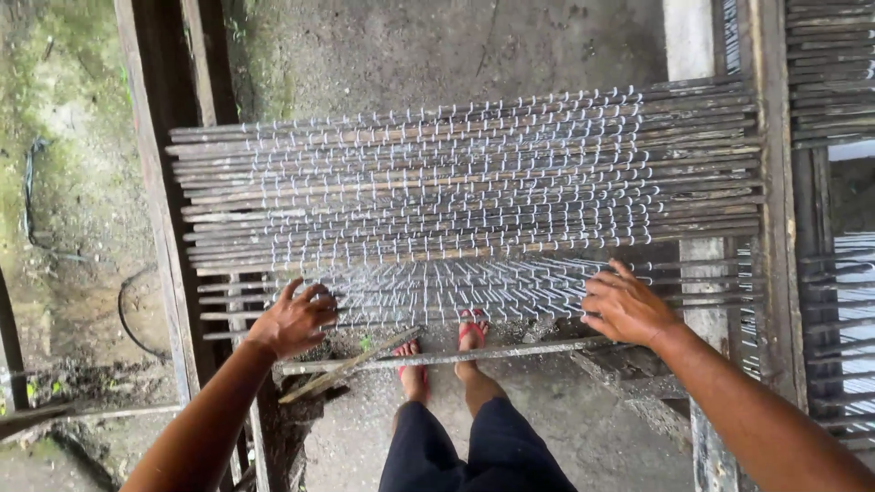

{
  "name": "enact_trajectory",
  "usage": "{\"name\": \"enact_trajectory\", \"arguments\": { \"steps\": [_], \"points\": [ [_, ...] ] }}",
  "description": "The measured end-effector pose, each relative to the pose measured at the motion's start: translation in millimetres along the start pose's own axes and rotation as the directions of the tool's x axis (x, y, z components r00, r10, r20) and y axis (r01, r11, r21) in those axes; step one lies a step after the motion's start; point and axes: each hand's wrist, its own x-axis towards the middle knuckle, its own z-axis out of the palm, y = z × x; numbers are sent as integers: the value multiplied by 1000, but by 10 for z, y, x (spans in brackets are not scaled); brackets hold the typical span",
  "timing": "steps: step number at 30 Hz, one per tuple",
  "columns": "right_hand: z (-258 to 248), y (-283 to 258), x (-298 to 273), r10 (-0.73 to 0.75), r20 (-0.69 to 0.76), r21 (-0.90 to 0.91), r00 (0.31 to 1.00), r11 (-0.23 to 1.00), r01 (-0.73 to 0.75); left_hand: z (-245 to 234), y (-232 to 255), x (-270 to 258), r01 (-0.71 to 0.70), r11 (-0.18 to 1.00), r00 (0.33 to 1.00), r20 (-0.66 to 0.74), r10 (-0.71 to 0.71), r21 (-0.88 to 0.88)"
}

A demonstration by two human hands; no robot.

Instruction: Dipping multiple candle wicks attached to a wooden frame into a vat of molten wax and placing them on a rack to dry.

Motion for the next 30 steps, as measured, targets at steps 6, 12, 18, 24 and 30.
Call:
{"name": "enact_trajectory", "arguments": {
  "steps": [6,12,18,24,30],
  "points": [
    [129,-494,-377,53,17,-11,998,999,-53,-33,72,-75,-73,997,997,-4,73,32],
    [559,-1336,-1370,216,81,128,973,966,-225,83,387,-301,-182,976,983,18,181,122],
    [689,-2486,-2758,468,120,335,875,811,-480,-483,815,-686,-409,864,879,-128,460,294],
    [770,-4029,-4373,750,237,461,618,473,-751,-1159,1738,-649,-589,533,513,-229,827,608],
    [2056,-5526,-6094,824,187,427,536,423,-799,-2479,3434,-1173,-825,323,348,-33,937,463]
  ]
}}
